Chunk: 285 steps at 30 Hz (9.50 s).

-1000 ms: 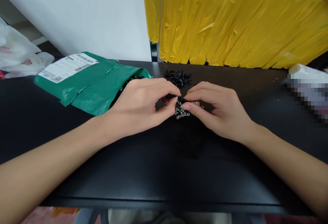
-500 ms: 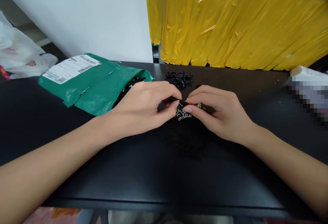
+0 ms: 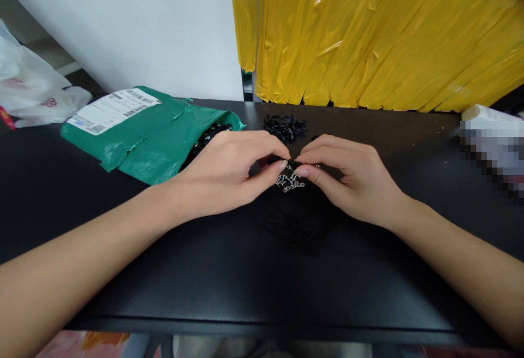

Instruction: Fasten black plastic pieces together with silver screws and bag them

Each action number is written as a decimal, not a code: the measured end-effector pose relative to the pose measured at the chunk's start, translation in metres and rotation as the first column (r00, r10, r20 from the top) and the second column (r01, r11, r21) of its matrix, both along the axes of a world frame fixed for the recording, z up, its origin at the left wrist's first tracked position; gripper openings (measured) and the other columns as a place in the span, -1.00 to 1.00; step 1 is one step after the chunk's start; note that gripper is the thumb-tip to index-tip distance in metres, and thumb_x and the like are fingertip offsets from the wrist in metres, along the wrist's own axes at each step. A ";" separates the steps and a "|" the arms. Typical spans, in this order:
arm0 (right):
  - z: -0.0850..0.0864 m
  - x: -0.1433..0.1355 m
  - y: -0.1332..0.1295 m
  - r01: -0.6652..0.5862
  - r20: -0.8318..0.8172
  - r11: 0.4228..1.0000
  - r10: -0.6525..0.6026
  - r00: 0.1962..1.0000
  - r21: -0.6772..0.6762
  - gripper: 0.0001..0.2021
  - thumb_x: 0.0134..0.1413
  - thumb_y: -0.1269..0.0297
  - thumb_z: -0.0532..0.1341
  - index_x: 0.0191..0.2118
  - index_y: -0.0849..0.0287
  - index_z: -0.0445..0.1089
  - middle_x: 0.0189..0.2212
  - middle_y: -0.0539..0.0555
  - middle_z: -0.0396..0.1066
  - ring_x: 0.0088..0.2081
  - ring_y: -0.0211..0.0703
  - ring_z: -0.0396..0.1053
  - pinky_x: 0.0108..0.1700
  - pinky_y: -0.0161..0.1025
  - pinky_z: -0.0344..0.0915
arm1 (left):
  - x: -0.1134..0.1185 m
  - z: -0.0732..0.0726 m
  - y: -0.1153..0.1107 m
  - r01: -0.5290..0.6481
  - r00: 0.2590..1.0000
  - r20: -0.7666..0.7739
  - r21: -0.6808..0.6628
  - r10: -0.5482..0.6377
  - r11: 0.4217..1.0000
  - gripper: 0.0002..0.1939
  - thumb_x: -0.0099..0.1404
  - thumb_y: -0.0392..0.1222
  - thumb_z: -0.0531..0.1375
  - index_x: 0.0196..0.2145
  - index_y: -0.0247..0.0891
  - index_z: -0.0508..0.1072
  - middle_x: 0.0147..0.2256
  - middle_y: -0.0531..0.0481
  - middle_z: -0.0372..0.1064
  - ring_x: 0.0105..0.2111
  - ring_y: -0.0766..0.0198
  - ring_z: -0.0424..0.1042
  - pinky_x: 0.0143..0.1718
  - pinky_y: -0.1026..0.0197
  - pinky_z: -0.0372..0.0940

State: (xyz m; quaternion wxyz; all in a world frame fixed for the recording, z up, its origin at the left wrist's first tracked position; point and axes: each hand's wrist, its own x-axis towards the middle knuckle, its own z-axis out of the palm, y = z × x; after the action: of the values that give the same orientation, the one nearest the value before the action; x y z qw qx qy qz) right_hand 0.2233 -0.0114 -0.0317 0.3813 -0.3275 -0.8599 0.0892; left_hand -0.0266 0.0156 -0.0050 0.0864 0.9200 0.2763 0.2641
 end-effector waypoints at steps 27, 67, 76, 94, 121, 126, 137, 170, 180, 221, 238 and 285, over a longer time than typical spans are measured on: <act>0.001 0.000 0.001 -0.057 0.013 0.998 0.056 0.998 0.028 -0.88 0.46 0.31 0.33 -0.13 0.21 0.61 -0.22 0.13 0.62 -0.19 -0.17 0.59 -0.07 -0.24 0.52 | -0.002 -0.003 0.001 0.074 0.997 -0.022 0.054 -0.073 0.996 -0.83 0.56 -0.25 0.22 -0.07 -0.34 0.63 -0.21 -0.04 0.63 -0.23 0.24 0.60 -0.16 0.21 0.37; 0.001 0.000 -0.001 -0.070 0.036 0.998 0.070 0.997 0.005 -0.89 0.48 0.26 0.32 -0.14 0.11 0.59 -0.27 0.06 0.63 -0.26 -0.15 0.56 -0.13 -0.16 0.50 | 0.002 0.000 -0.002 0.027 0.999 -0.044 0.045 -0.025 0.999 -0.88 0.46 -0.25 0.22 -0.24 -0.22 0.56 -0.38 0.06 0.56 -0.38 0.28 0.52 -0.29 0.19 0.30; 0.003 0.001 -0.001 -0.066 0.055 0.998 0.066 0.996 0.004 -0.90 0.48 0.25 0.32 -0.14 0.06 0.58 -0.29 0.04 0.63 -0.27 -0.13 0.57 -0.13 -0.14 0.52 | 0.002 0.000 -0.003 0.023 0.998 -0.053 0.022 -0.021 0.999 -0.87 0.49 -0.21 0.20 -0.22 -0.18 0.56 -0.34 0.03 0.59 -0.34 0.23 0.55 -0.26 0.16 0.33; 0.004 0.000 -0.002 -0.057 0.063 0.998 0.057 0.996 0.009 -0.90 0.48 0.26 0.31 -0.15 0.06 0.58 -0.29 0.02 0.64 -0.27 -0.14 0.58 -0.13 -0.13 0.52 | 0.001 -0.001 -0.003 0.033 0.998 -0.053 0.029 -0.031 0.999 -0.86 0.50 -0.23 0.20 -0.18 -0.20 0.59 -0.31 0.01 0.60 -0.33 0.23 0.56 -0.25 0.16 0.35; 0.004 0.000 -0.003 -0.063 0.060 0.998 0.063 0.996 -0.002 -0.87 0.48 0.27 0.31 -0.15 0.15 0.60 -0.29 0.06 0.62 -0.27 -0.16 0.55 -0.13 -0.18 0.46 | 0.001 -0.001 -0.002 0.059 0.996 -0.068 0.035 -0.057 0.998 -0.84 0.50 -0.26 0.21 -0.17 -0.28 0.62 -0.29 0.00 0.61 -0.32 0.24 0.56 -0.25 0.16 0.35; 0.004 0.000 -0.003 -0.059 0.065 0.998 0.060 0.996 -0.021 -0.86 0.48 0.27 0.31 -0.15 0.16 0.60 -0.29 0.07 0.62 -0.26 -0.16 0.55 -0.12 -0.18 0.45 | 0.001 -0.001 -0.002 0.064 0.996 -0.069 0.042 -0.061 0.997 -0.83 0.50 -0.29 0.22 -0.16 -0.34 0.64 -0.29 -0.02 0.60 -0.32 0.25 0.56 -0.26 0.17 0.34; 0.006 -0.001 -0.005 -0.054 0.076 0.998 0.056 0.996 -0.038 -0.86 0.49 0.28 0.31 -0.15 0.17 0.60 -0.28 0.08 0.62 -0.24 -0.16 0.54 -0.10 -0.16 0.45 | 0.001 -0.001 -0.002 0.070 0.996 -0.057 0.041 -0.067 0.997 -0.83 0.49 -0.28 0.22 -0.16 -0.33 0.64 -0.29 -0.02 0.61 -0.32 0.25 0.56 -0.25 0.18 0.34; 0.008 0.001 -0.005 0.012 -0.002 0.990 -0.013 1.000 -0.140 -0.86 0.47 0.21 0.32 -0.20 0.04 0.59 -0.31 0.02 0.62 -0.28 -0.09 0.54 -0.13 -0.09 0.43 | -0.002 -0.002 0.001 0.052 0.998 -0.039 0.040 -0.050 0.998 -0.85 0.51 -0.16 0.29 -0.07 -0.23 0.63 -0.27 0.03 0.63 -0.30 0.25 0.58 -0.20 0.19 0.37; 0.008 -0.003 -0.007 -0.052 -0.259 0.907 -0.064 0.964 -0.418 -0.74 0.42 -0.01 0.37 -0.22 0.04 0.61 -0.35 0.01 0.58 -0.30 -0.13 0.48 -0.25 -0.19 0.42 | 0.007 0.004 -0.005 0.016 0.945 0.305 -0.415 0.122 0.910 -0.84 0.43 -0.26 0.32 -0.13 -0.10 0.72 -0.29 0.05 0.68 -0.34 0.26 0.61 -0.28 0.22 0.46; 0.001 0.014 0.003 0.285 0.363 0.934 -0.194 0.911 -0.217 -0.84 0.44 0.13 0.25 -0.09 -0.04 0.60 -0.02 0.16 0.53 0.14 0.29 0.27 0.14 0.24 0.16 | 0.008 -0.006 0.004 -0.118 0.896 0.358 -0.375 0.261 0.919 -0.89 0.31 -0.17 0.37 -0.21 -0.21 0.64 -0.26 0.01 0.66 -0.32 0.25 0.57 -0.29 0.19 0.46; 0.009 0.035 0.006 0.312 0.453 0.898 -0.149 0.879 -0.310 -0.84 0.30 0.02 0.31 -0.20 -0.05 0.56 -0.10 0.11 0.49 0.10 0.28 0.27 0.16 0.26 0.03 | 0.009 -0.002 0.002 -0.048 0.899 0.366 -0.462 0.240 0.885 -0.90 0.37 -0.24 0.32 -0.18 -0.25 0.65 -0.23 0.00 0.69 -0.25 0.26 0.64 -0.18 0.23 0.52; 0.026 0.021 -0.002 -0.083 -0.260 0.763 -0.114 0.959 -0.641 -0.82 0.41 0.26 0.33 -0.07 -0.09 0.73 -0.16 0.00 0.70 -0.10 -0.06 0.62 0.05 -0.09 0.54 | 0.011 -0.001 -0.001 -0.052 0.883 0.390 -0.474 0.263 0.879 -0.96 0.33 -0.28 0.39 -0.24 -0.26 0.62 -0.36 0.11 0.59 -0.41 0.41 0.47 -0.32 0.36 0.43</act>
State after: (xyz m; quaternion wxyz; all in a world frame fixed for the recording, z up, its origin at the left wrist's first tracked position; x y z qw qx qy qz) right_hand 0.2445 -0.0130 -0.0056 0.3651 -0.4294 -0.7099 0.4223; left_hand -0.0154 0.0149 -0.0062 0.3350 0.7638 0.3786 0.4013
